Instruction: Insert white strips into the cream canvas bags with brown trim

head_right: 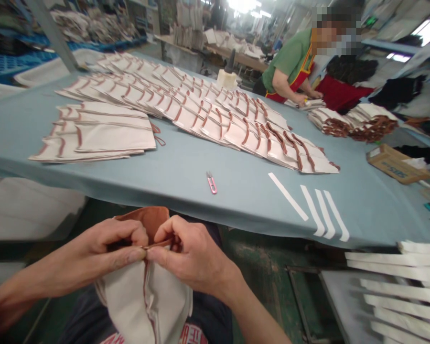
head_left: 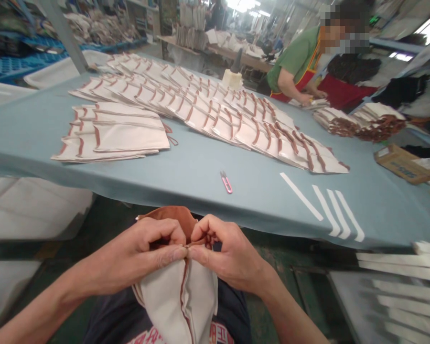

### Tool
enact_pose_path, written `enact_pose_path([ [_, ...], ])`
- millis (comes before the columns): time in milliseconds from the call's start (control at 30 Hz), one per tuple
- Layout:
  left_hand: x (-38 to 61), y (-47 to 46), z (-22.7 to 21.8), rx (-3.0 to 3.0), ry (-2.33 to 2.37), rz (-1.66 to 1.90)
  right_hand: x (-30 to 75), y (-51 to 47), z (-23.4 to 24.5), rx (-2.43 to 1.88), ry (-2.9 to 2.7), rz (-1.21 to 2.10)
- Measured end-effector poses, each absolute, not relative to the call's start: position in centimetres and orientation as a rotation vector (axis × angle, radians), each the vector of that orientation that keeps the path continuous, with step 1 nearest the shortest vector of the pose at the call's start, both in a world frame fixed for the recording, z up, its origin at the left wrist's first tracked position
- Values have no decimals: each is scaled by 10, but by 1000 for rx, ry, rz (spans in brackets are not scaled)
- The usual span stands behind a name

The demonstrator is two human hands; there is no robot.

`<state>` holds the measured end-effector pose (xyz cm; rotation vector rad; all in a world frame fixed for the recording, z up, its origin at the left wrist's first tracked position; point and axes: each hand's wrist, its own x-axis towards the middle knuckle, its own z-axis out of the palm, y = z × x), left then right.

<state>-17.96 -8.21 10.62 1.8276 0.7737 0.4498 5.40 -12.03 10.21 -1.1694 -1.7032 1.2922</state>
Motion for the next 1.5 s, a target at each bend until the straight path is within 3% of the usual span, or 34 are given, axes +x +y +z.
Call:
enact_pose_path([
  [200,-180,-86,112,1954,807,442,61,-124,107,-1112,-1878,1024],
  [500,-177,-91,108,2098,885,524,58,-122,108,-1029,-2324,215],
  [700,-170,-95,111,2170,921,595,53,-123,105,-1057,-2340,-23],
  [833,-171,-95,107,2125,918,567,55,-118,102,-1052,-2287,136],
  [1033,-180,-100,99,2100,944,500,57,-106,105,-1191,-2140,961],
  [1133,-180,-99,96,2096,966,518,52,-103,107,-1256,-2039,1207],
  [1500,-168,-85,108,2302,863,634,49,-107,111,-1358,-2067,1015],
])
